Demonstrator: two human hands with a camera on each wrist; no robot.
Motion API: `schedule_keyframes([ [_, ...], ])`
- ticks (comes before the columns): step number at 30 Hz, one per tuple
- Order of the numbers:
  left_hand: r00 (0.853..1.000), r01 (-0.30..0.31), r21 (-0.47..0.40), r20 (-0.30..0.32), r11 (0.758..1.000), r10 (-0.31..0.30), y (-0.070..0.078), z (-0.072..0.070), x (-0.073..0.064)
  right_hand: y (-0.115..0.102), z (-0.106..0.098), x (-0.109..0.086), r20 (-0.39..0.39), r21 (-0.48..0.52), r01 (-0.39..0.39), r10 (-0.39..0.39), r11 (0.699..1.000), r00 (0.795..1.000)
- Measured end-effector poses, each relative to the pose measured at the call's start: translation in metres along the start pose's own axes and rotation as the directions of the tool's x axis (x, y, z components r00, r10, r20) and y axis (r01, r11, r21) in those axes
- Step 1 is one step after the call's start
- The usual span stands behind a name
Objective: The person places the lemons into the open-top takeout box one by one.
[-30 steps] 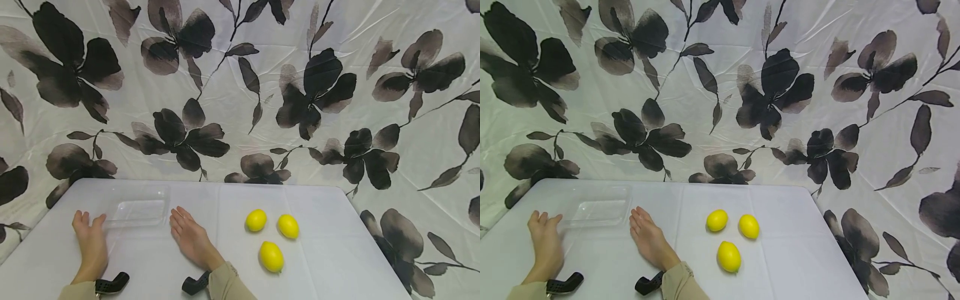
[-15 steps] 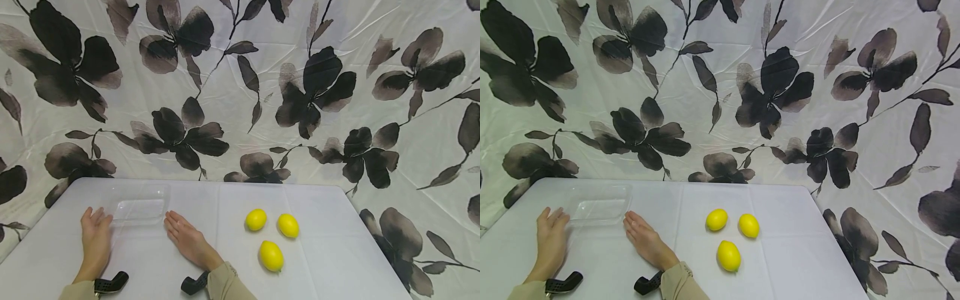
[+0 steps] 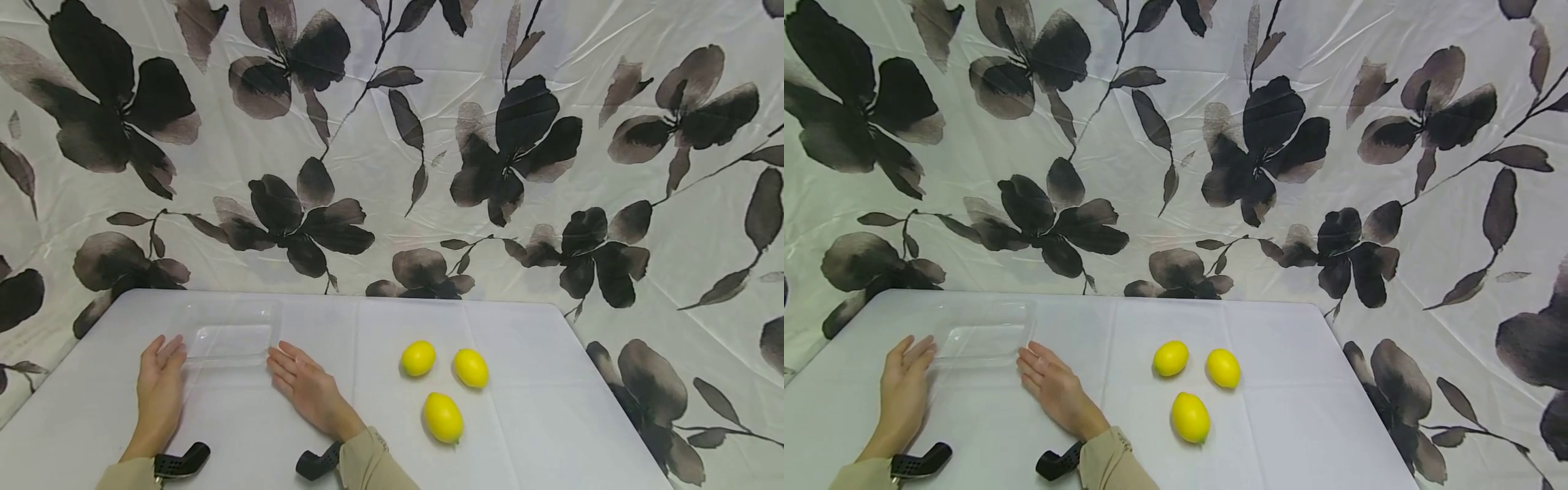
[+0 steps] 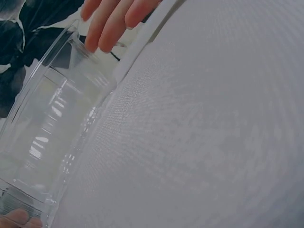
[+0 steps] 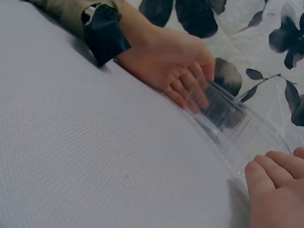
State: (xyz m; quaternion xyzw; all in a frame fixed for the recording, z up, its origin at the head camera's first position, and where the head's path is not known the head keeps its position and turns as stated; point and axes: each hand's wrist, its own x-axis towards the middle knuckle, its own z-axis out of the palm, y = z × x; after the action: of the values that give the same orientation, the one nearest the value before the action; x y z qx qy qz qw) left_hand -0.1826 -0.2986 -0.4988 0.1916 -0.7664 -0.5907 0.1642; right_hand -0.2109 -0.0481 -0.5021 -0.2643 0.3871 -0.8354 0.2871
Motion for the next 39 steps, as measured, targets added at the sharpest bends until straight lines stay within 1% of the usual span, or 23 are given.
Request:
schedule_keyframes([
  [4, 1.0, -0.008, 0.025, 0.003, 1.0, 0.008, -0.0006, 0.0002, -0.0003, 0.0003, -0.0006, -0.0002, -0.025, 0.013, -0.001, 0.001, 1.0, 1.0],
  [12, 0.999, -0.032, 0.031, 0.018, 0.999, 0.032, -0.0009, 0.0006, -0.0001, -0.0011, 0.0004, 0.0003, -0.059, 0.035, -0.011, 0.013, 0.999, 0.998],
  [21, 0.999, -0.04, 0.039, 0.017, 0.998, 0.039, -0.0001, 0.0012, -0.0016, -0.0003, -0.0004, 0.0008, -0.077, 0.011, -0.02, 0.021, 1.0, 0.997],
  [30, 0.999, -0.05, 0.064, 0.023, 0.997, 0.048, -0.0007, 0.0011, -0.0011, -0.0018, 0.0, 0.0011, -0.064, -0.038, -0.061, 0.058, 0.997, 0.996],
  [35, 0.998, -0.056, 0.093, 0.011, 0.994, 0.055, -0.0001, 0.0013, -0.0018, -0.0015, 0.0008, 0.0016, -0.075, -0.056, -0.067, 0.063, 0.996, 0.995],
  [39, 0.999, -0.045, 0.106, -0.001, 0.993, 0.046, -0.0002, 0.0015, -0.0009, -0.0011, 0.0013, 0.0013, -0.093, -0.069, -0.074, 0.067, 0.995, 0.993],
])
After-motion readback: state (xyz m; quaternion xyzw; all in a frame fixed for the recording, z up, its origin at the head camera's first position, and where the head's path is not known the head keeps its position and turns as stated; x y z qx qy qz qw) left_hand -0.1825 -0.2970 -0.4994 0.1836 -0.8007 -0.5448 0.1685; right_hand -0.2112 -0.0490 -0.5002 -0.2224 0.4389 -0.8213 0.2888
